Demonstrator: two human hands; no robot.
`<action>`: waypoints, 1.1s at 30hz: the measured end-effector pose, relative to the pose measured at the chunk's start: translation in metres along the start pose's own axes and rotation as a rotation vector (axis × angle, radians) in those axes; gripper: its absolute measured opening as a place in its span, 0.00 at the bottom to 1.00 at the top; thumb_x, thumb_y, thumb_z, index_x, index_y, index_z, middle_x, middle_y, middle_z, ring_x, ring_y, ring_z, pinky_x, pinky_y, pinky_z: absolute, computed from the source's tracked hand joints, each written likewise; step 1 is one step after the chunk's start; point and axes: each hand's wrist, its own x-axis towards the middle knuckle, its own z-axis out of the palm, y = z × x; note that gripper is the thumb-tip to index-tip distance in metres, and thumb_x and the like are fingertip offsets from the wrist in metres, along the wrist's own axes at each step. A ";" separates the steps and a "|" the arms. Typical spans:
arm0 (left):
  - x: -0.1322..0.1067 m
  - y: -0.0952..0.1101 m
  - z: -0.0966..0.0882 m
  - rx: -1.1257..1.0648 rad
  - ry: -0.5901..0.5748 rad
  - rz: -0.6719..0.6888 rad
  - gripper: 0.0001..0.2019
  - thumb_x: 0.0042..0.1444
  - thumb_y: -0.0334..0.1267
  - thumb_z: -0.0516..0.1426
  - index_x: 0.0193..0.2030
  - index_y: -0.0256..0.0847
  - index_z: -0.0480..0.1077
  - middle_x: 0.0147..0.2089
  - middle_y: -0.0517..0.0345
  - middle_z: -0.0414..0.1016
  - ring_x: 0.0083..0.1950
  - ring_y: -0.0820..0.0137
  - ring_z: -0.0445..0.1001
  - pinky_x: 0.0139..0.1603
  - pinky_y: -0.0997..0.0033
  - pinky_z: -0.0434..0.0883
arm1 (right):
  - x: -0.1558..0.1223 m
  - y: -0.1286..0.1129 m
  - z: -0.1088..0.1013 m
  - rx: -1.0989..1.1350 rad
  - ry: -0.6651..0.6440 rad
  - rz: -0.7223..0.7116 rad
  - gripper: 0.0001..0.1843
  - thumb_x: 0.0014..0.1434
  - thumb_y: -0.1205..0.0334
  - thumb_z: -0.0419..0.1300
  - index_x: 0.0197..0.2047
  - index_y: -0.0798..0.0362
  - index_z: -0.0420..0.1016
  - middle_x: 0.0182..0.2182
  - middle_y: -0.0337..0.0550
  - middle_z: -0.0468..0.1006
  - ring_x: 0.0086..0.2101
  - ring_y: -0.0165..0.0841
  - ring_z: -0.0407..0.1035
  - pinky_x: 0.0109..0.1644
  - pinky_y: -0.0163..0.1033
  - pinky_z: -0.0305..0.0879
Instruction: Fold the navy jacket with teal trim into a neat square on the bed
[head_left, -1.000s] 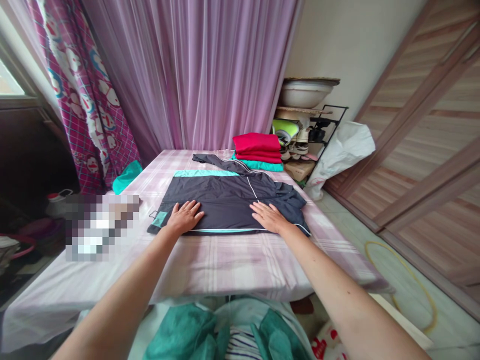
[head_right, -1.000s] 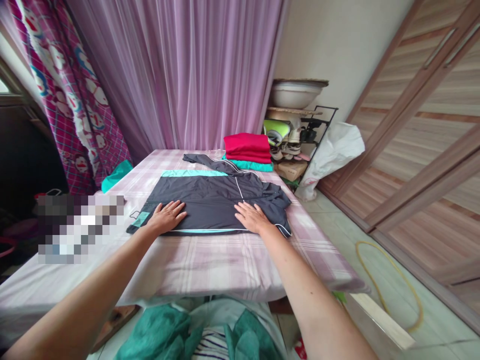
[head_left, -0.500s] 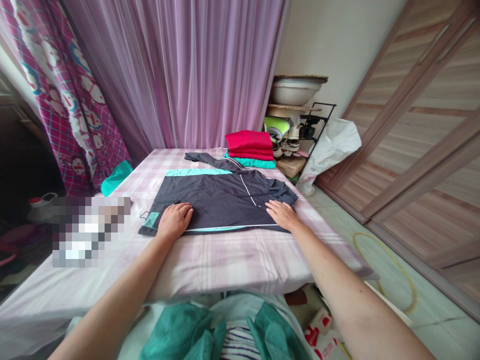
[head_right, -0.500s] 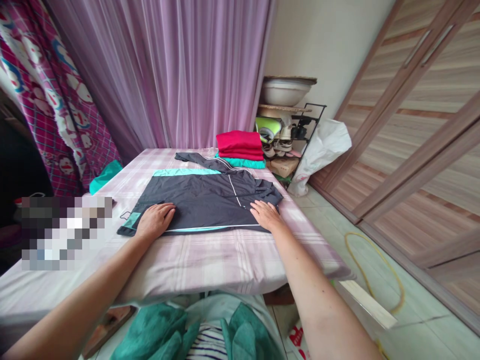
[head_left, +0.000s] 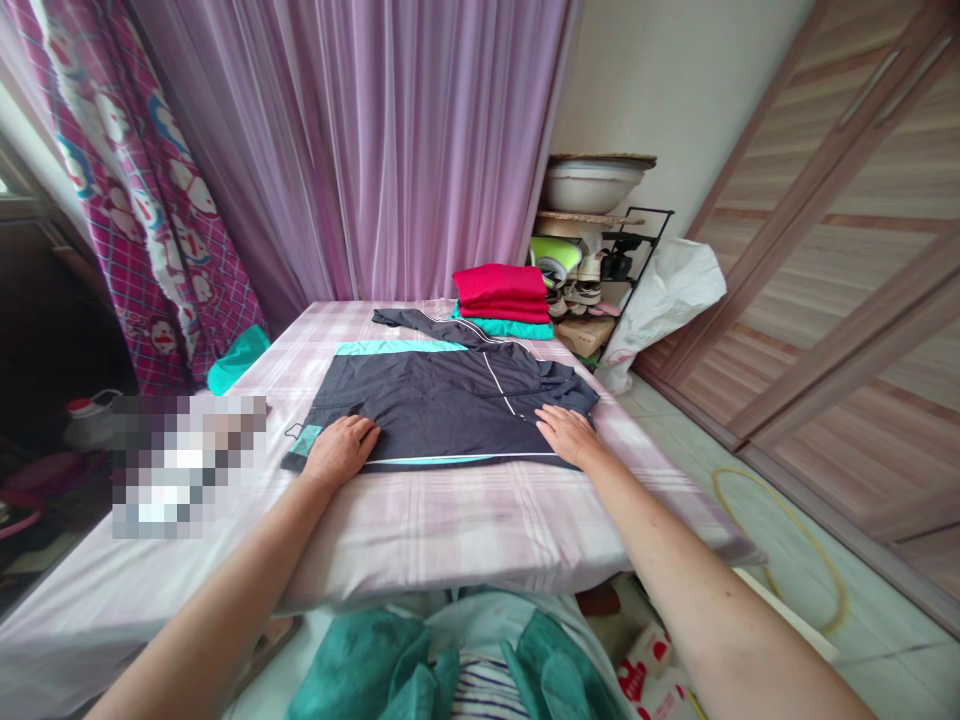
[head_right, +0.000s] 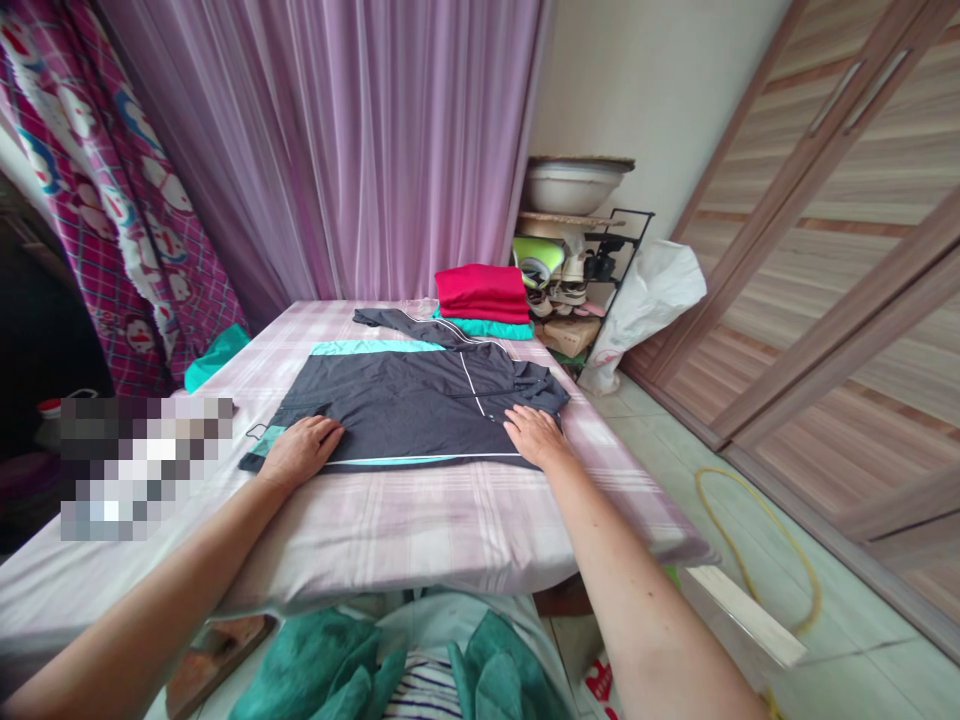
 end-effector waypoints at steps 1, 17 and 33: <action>-0.001 -0.001 0.000 -0.011 0.002 0.006 0.24 0.67 0.47 0.40 0.41 0.41 0.75 0.43 0.48 0.80 0.47 0.61 0.77 0.55 0.60 0.71 | 0.000 0.000 0.000 0.001 0.000 -0.002 0.26 0.69 0.56 0.44 0.64 0.50 0.69 0.65 0.49 0.66 0.64 0.39 0.60 0.68 0.52 0.53; -0.012 -0.010 -0.001 -0.212 0.090 -0.188 0.23 0.67 0.46 0.42 0.52 0.43 0.76 0.57 0.53 0.78 0.58 0.65 0.75 0.62 0.65 0.69 | 0.003 0.011 0.017 0.014 0.085 -0.033 0.25 0.66 0.56 0.45 0.60 0.48 0.74 0.62 0.48 0.71 0.62 0.40 0.64 0.65 0.52 0.58; -0.009 -0.021 -0.003 -0.104 0.014 -0.152 0.21 0.64 0.45 0.45 0.48 0.44 0.78 0.53 0.52 0.80 0.54 0.61 0.77 0.58 0.63 0.71 | 0.002 0.013 0.014 0.025 0.073 -0.041 0.25 0.66 0.56 0.46 0.60 0.45 0.74 0.62 0.45 0.71 0.61 0.39 0.65 0.65 0.51 0.60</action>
